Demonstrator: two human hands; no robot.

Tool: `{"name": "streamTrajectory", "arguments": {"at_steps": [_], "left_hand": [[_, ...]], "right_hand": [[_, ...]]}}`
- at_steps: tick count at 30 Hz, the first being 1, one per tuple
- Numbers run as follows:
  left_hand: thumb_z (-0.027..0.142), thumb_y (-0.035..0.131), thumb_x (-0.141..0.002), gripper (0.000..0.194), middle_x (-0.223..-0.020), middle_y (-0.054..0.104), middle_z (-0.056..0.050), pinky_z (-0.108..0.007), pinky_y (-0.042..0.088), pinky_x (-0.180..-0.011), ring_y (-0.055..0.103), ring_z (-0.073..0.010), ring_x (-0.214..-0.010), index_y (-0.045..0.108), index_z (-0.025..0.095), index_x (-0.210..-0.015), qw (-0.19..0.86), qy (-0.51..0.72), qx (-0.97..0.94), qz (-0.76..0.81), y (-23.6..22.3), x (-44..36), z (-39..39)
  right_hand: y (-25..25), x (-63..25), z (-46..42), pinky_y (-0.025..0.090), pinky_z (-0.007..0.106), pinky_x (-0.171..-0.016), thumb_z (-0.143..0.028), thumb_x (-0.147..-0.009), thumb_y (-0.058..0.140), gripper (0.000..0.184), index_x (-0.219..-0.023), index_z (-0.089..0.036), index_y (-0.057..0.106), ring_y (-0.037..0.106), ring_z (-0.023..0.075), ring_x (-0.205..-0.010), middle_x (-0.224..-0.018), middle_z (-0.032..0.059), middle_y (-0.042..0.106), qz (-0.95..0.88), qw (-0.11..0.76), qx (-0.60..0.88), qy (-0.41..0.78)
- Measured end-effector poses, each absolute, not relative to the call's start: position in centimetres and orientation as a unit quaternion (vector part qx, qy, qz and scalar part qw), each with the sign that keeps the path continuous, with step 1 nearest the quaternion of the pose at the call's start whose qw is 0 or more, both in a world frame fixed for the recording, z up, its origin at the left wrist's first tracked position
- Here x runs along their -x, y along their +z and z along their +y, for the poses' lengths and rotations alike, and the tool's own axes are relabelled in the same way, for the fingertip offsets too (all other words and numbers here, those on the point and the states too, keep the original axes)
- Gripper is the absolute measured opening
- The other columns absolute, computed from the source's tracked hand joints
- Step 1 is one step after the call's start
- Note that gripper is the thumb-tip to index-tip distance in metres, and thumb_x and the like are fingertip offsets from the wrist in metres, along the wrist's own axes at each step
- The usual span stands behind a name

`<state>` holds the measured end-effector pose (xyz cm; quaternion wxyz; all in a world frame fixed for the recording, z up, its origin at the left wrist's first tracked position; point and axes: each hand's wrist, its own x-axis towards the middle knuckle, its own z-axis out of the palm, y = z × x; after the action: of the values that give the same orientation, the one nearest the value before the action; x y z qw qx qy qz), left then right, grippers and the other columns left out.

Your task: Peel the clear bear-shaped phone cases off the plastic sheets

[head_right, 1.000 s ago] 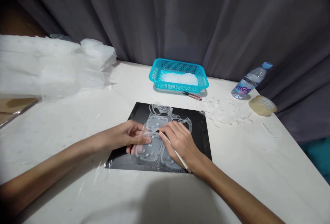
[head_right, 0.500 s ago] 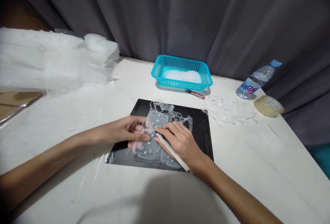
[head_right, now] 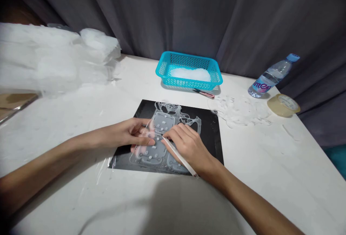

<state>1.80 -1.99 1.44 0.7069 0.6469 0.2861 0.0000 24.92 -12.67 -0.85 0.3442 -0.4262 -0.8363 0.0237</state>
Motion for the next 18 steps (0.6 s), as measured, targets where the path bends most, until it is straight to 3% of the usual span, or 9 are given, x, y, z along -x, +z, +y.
{"name": "streamTrajectory", "arguments": {"at_steps": [10,18], "left_hand": [[0.052,0.077,-0.09,0.036,-0.074,0.074,-0.004,-0.027,0.056,-0.06,0.069,-0.0169,-0.063,0.071,0.017,-0.096,0.673,-0.015,-0.676,0.3,2.1,-2.1,-2.4],[0.059,0.065,-0.096,0.042,-0.076,0.072,-0.004,-0.023,0.051,-0.056,0.067,-0.0179,-0.068,0.07,0.019,-0.083,0.645,-0.002,-0.698,0.31,3.1,-2.6,-3.1]], "right_hand": [[-1.1,-24.6,-12.9,0.059,0.036,-0.087,-0.024,-0.109,0.053,0.024,-0.127,-0.012,0.063,0.07,0.0227,-0.094,-0.103,0.0117,0.073,-0.839,0.295,0.456,-0.038],[-1.3,-24.7,-12.9,0.059,0.036,-0.087,-0.02,-0.11,0.05,0.023,-0.125,-0.01,0.064,0.07,0.0228,-0.095,-0.103,0.0127,0.073,-0.842,0.291,0.452,-0.043]]}}
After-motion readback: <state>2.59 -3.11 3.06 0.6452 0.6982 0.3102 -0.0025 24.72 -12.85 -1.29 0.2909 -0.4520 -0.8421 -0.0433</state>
